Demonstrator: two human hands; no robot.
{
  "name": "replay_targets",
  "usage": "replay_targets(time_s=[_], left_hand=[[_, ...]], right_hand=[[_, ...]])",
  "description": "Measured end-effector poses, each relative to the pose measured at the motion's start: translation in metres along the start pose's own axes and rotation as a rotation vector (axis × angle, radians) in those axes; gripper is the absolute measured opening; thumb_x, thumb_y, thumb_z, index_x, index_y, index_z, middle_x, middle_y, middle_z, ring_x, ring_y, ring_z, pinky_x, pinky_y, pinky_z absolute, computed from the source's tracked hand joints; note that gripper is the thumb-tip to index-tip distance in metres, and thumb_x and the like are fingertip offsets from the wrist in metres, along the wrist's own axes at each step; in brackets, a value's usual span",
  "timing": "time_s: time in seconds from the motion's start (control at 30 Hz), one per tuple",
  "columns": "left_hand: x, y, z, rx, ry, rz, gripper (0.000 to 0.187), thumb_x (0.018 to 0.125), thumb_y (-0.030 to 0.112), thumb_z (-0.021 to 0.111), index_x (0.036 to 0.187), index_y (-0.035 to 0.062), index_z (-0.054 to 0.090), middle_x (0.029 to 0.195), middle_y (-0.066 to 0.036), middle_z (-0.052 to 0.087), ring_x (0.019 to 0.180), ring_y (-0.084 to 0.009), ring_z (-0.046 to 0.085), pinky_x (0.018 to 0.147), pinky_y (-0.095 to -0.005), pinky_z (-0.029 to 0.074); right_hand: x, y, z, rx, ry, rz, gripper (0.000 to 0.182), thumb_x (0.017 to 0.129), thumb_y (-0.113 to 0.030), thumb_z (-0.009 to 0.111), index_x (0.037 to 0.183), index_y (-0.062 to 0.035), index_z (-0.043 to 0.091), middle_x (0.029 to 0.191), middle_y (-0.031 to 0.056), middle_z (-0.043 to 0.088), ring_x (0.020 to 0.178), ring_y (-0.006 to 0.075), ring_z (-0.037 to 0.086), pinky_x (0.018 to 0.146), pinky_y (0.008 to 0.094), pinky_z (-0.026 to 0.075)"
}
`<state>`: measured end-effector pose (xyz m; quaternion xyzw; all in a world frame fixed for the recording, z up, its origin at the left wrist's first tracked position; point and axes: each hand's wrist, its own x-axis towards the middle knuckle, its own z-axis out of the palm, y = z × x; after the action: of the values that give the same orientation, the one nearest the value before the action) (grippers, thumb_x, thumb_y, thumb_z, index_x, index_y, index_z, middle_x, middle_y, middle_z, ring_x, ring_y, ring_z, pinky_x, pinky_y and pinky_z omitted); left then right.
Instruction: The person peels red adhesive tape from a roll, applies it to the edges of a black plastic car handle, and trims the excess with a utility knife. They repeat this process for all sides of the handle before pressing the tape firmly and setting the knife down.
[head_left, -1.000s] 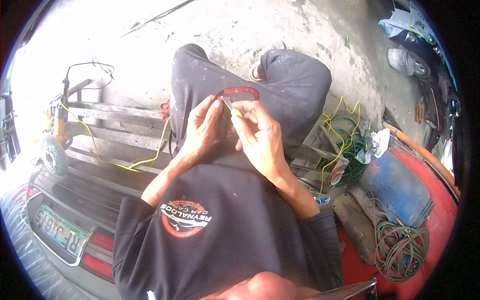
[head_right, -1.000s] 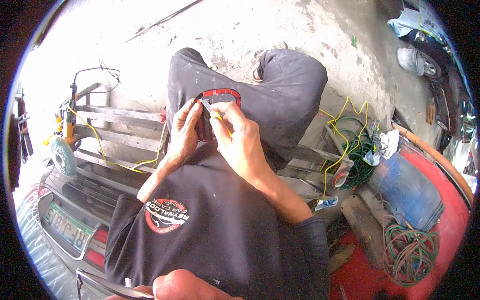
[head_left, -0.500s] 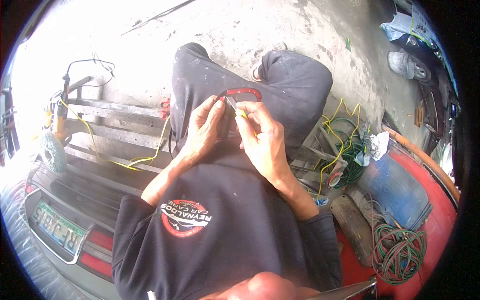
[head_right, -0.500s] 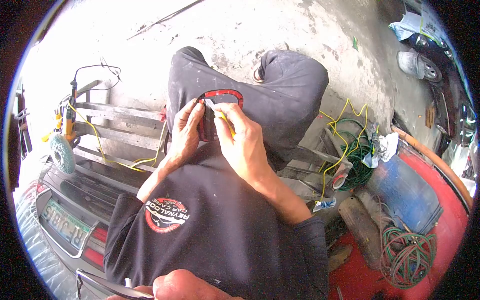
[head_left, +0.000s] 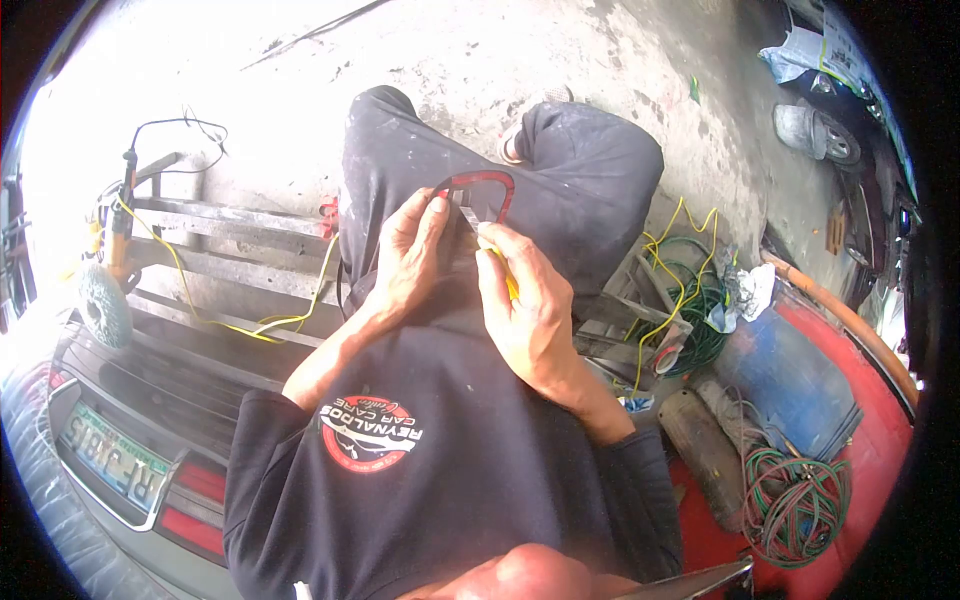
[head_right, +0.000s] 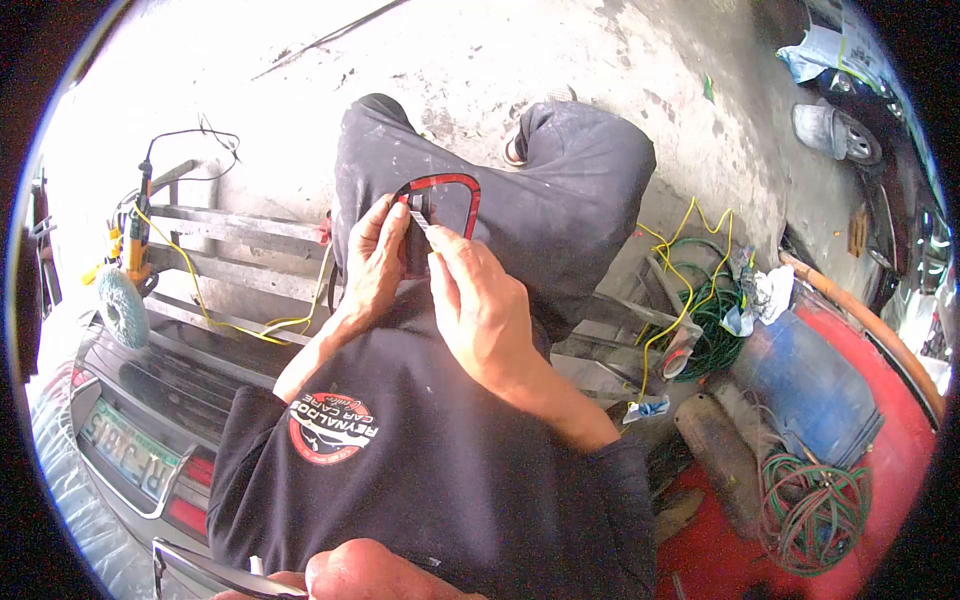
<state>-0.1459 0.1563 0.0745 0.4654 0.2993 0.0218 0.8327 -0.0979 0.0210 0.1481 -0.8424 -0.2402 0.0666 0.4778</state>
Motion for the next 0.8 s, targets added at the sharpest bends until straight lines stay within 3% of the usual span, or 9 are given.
replay_targets(time_s=[0.13,0.27,0.43,0.47,0.63,0.8], left_hand=[[-0.002,-0.002,-0.005,0.027,-0.021,-0.018,0.015,0.107,0.016,0.055,0.112,0.0048,0.065,0.094,0.007,0.062,0.086,-0.0005,0.052,0.073,-0.0185,0.045],[-0.005,0.003,-0.002,0.024,-0.030,-0.023,0.015,0.107,0.017,0.056,0.111,0.0055,0.066,0.094,0.007,0.062,0.085,-0.0002,0.052,0.073,-0.0184,0.045],[-0.005,0.004,-0.001,0.060,-0.022,-0.029,0.015,0.107,0.018,0.056,0.109,0.0062,0.066,0.090,0.008,0.061,0.081,0.0005,0.050,0.069,-0.0176,0.043],[-0.005,0.004,-0.001,0.061,-0.019,-0.029,0.015,0.107,0.018,0.057,0.109,0.0063,0.066,0.090,0.008,0.061,0.080,0.0006,0.050,0.068,-0.0174,0.042],[-0.005,0.004,-0.002,0.090,-0.016,-0.043,0.015,0.106,0.018,0.057,0.108,0.0064,0.066,0.089,0.008,0.061,0.080,0.0008,0.049,0.067,-0.0173,0.041],[-0.004,0.003,-0.002,0.068,-0.014,-0.027,0.014,0.106,0.017,0.057,0.108,0.0064,0.066,0.091,0.007,0.063,0.082,0.0000,0.051,0.070,-0.0184,0.043]], right_hand=[[0.005,0.005,0.000,0.195,-0.136,0.277,0.022,0.093,0.001,0.063,0.115,0.0001,0.060,0.100,0.0204,0.069,0.091,0.0377,0.071,0.077,0.0405,0.056],[0.007,0.008,0.003,0.231,-0.157,0.304,0.021,0.094,0.001,0.062,0.115,0.0000,0.059,0.099,0.0210,0.069,0.091,0.0382,0.071,0.077,0.0403,0.055],[0.005,0.015,0.006,0.237,-0.133,0.297,0.021,0.099,-0.006,0.061,0.119,-0.0004,0.060,0.096,0.0100,0.071,0.059,0.0104,0.062,0.050,0.0268,0.051],[0.005,0.015,0.006,0.231,-0.133,0.297,0.021,0.099,-0.006,0.061,0.119,-0.0002,0.060,0.096,0.0102,0.071,0.059,0.0106,0.063,0.050,0.0269,0.051],[0.008,0.010,0.004,0.248,-0.135,0.309,0.020,0.095,0.001,0.061,0.114,-0.0002,0.059,0.098,0.0211,0.069,0.092,0.0383,0.071,0.077,0.0400,0.055],[0.008,0.011,0.005,0.249,-0.137,0.308,0.020,0.095,0.001,0.061,0.114,-0.0002,0.059,0.099,0.0210,0.069,0.092,0.0381,0.071,0.077,0.0397,0.055]])
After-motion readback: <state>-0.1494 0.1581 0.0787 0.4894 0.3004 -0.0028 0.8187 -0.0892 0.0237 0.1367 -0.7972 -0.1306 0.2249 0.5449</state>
